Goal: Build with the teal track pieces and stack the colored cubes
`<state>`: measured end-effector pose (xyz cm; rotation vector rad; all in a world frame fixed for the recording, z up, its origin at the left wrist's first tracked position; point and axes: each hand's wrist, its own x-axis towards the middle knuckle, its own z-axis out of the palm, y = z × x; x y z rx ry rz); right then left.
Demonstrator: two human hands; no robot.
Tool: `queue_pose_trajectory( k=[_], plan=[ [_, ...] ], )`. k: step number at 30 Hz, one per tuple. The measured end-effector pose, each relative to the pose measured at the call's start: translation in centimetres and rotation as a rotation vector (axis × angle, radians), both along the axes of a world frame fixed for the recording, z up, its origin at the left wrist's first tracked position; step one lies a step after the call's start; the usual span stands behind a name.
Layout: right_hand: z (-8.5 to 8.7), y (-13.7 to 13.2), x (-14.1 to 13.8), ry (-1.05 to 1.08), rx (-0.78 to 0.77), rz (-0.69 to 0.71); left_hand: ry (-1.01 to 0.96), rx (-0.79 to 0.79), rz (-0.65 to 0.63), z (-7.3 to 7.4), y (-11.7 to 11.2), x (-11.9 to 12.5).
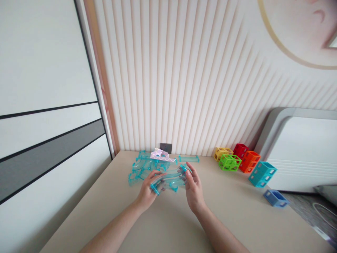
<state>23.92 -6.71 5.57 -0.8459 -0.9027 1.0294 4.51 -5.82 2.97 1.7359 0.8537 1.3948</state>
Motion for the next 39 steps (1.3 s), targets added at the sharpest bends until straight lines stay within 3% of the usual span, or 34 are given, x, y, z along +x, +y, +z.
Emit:
queue_pose_trajectory(
  k=[10, 21, 30, 36, 39],
  plan=[
    [0.0, 0.2, 0.2, -0.047, -0.076, -0.089, 0.154, 0.169, 0.089, 1.5, -0.1, -0.4],
    [-0.2, 0.1, 0.0, -0.116, -0.069, -0.072, 0.103, 0.104, -0.023, 1.2, 0.2, -0.4],
    [-0.2, 0.2, 0.2, -0.104, -0.060, -0.072, 0.185, 0.114, -0.009, 1.3, 0.1, -0.6],
    [-0.2, 0.1, 0.2, -0.116, -0.057, -0.075, 0.090, 0.099, 0.138, 1.9, 0.0, -0.4],
    [-0.1, 0.0, 0.1, -0.134, -0.062, -0.039, -0.024, 0.010, 0.228, 2.2, 0.3, -0.4]
  ],
)
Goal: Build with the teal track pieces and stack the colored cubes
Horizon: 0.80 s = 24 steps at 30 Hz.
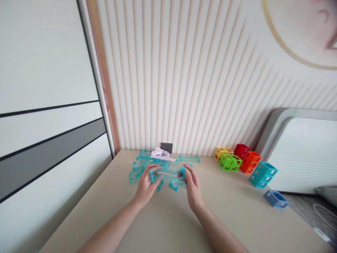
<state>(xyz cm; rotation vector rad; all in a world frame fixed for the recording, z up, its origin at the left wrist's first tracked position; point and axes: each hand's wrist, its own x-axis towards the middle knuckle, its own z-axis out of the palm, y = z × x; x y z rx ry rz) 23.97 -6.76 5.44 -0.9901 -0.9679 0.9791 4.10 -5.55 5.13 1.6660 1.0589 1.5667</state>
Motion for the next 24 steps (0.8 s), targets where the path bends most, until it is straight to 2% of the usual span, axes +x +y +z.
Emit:
queue_pose_trajectory(
  k=[4, 8, 12, 15, 18, 21, 24],
  plan=[
    [-0.3, 0.0, 0.0, -0.030, -0.009, 0.093, -0.161, -0.165, 0.038, 0.2, 0.4, 0.0],
    [-0.6, -0.1, 0.1, -0.062, 0.007, 0.147, -0.235, -0.245, 0.072, 0.3, 0.6, 0.1],
    [0.1, -0.4, -0.3, -0.123, 0.033, 0.179, -0.248, -0.305, 0.087, 0.3, 0.7, 0.0],
    [0.7, -0.5, -0.5, -0.157, 0.006, 0.148, -0.250, -0.321, 0.085, 0.5, 0.6, 0.0],
    [1.0, -0.5, -0.4, -0.214, -0.031, 0.096, -0.217, -0.324, 0.034, 0.8, 0.3, 0.0],
    [1.0, -0.4, 0.0, -0.265, -0.066, 0.043, -0.177, -0.344, -0.082, 0.7, 0.0, -0.1],
    [0.8, -0.3, 0.2, -0.289, -0.096, 0.017, -0.230, -0.376, -0.198, 0.2, 0.0, 0.0]
  ],
)
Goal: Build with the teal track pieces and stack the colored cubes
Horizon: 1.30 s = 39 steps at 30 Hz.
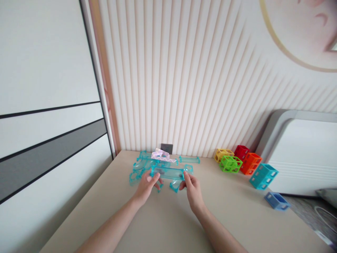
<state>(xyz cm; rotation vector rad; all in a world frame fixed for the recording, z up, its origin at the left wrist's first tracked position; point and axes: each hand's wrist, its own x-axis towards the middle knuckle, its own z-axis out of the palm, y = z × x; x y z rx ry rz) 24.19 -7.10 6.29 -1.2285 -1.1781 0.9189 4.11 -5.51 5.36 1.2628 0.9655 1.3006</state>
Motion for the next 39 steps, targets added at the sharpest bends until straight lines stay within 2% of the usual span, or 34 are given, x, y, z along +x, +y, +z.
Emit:
queue_pose_trajectory(
  k=[2, 6, 10, 13, 18, 20, 23, 26, 29, 33, 39],
  plan=[
    [-0.1, 0.0, 0.0, -0.010, -0.005, -0.002, -0.043, -0.033, 0.000, -0.1, 0.1, 0.2],
    [-0.6, 0.1, -0.1, -0.050, 0.033, -0.024, -0.052, -0.120, 0.114, -0.1, 0.6, 0.2],
    [-1.0, 0.2, 0.0, -0.154, 0.214, -0.079, -0.068, -0.191, 0.204, -0.2, 1.0, -0.2],
    [-1.2, 0.1, 0.3, -0.263, 0.364, -0.033, -0.071, -0.203, 0.242, -0.4, 1.3, -0.4],
    [-1.5, 0.0, 0.6, -0.355, 0.468, 0.042, -0.054, -0.194, 0.248, -0.3, 1.2, -0.3],
    [-1.6, 0.1, 0.5, -0.387, 0.451, 0.048, -0.042, -0.164, 0.212, -0.2, 1.0, -0.2],
    [-1.8, 0.3, 0.4, -0.397, 0.349, 0.011, -0.065, -0.122, 0.083, -0.1, 0.5, 0.0],
    [-1.8, 0.4, 0.4, -0.320, 0.286, -0.020, -0.105, -0.109, -0.036, -0.5, 0.2, 0.2],
    [-1.8, 0.4, 0.4, -0.234, 0.254, -0.009, -0.147, -0.102, -0.087, -1.1, 0.2, 0.3],
    [-1.9, 0.4, 0.4, -0.197, 0.253, 0.010, -0.158, -0.093, -0.075, -1.1, 0.2, 0.4],
    [-2.1, 0.7, 0.7, -0.250, 0.309, -0.025, -0.169, -0.022, 0.016, 0.5, -0.2, 0.4]
  ],
)
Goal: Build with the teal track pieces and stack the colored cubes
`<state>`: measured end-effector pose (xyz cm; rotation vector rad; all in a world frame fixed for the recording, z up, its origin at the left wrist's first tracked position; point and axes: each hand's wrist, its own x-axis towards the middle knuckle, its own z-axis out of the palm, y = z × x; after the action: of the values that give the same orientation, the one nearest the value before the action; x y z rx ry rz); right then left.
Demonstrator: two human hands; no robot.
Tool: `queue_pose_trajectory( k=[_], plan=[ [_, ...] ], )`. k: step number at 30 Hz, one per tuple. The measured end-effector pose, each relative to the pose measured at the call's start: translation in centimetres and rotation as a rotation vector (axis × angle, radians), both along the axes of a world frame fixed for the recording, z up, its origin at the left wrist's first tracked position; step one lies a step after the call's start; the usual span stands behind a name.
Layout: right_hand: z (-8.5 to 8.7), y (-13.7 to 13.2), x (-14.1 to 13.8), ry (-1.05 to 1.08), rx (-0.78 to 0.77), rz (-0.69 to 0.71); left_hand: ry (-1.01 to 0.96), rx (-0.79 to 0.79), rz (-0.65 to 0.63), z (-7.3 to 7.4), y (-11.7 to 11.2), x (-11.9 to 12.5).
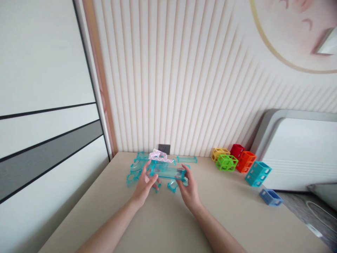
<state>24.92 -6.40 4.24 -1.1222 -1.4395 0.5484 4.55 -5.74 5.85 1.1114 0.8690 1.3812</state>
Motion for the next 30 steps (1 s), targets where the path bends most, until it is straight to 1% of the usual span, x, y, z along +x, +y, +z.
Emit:
queue_pose_trajectory(
  k=[3, 6, 8, 11, 13, 14, 15, 16, 17, 20, 22, 24, 26, 30],
  plan=[
    [0.1, 0.1, 0.1, -0.061, 0.020, 0.009, 0.057, 0.012, -0.056, 0.3, -0.2, 0.0],
    [0.2, -0.2, 0.3, -0.114, 0.049, 0.010, 0.084, -0.014, -0.081, 0.0, -0.2, 0.1],
    [0.4, -0.5, 0.6, -0.165, 0.097, 0.026, 0.083, -0.030, -0.060, -0.5, 0.0, 0.2],
    [0.6, -0.3, 2.1, -0.260, 0.218, 0.053, 0.044, -0.022, 0.015, -1.1, 0.2, 0.4],
    [0.9, 0.8, 3.5, -0.307, 0.281, -0.009, 0.013, -0.002, 0.058, -1.4, 0.5, 0.4],
    [1.1, 1.8, 4.3, -0.332, 0.272, -0.079, 0.003, 0.007, 0.072, -1.5, 0.6, 0.3],
    [1.3, 3.0, 5.0, -0.382, 0.209, -0.156, 0.000, 0.015, 0.080, -1.6, 0.7, 0.3],
    [1.5, 4.3, 5.7, -0.481, 0.091, -0.218, 0.002, 0.021, 0.086, -1.6, 0.8, 0.3],
    [1.6, 5.7, 6.2, -0.626, -0.053, -0.227, 0.004, 0.026, 0.094, -1.7, 0.8, 0.2],
    [1.8, 9.5, 7.3, -0.795, -0.226, -0.146, 0.018, 0.037, 0.111, -1.8, 0.9, 0.2],
    [1.6, 11.1, 7.5, -0.868, -0.309, -0.095, 0.038, 0.028, 0.112, -1.7, 0.9, 0.3],
    [1.2, 12.0, 7.4, -0.935, -0.391, -0.058, 0.050, 0.015, 0.118, -1.4, 0.8, 0.3],
    [0.9, 12.2, 7.0, -0.991, -0.448, -0.026, 0.045, 0.005, 0.126, -1.2, 0.7, 0.3],
    [0.5, 11.4, 6.3, -1.073, -0.467, 0.017, 0.040, -0.022, 0.133, -1.1, 0.8, 0.3]
  ],
)
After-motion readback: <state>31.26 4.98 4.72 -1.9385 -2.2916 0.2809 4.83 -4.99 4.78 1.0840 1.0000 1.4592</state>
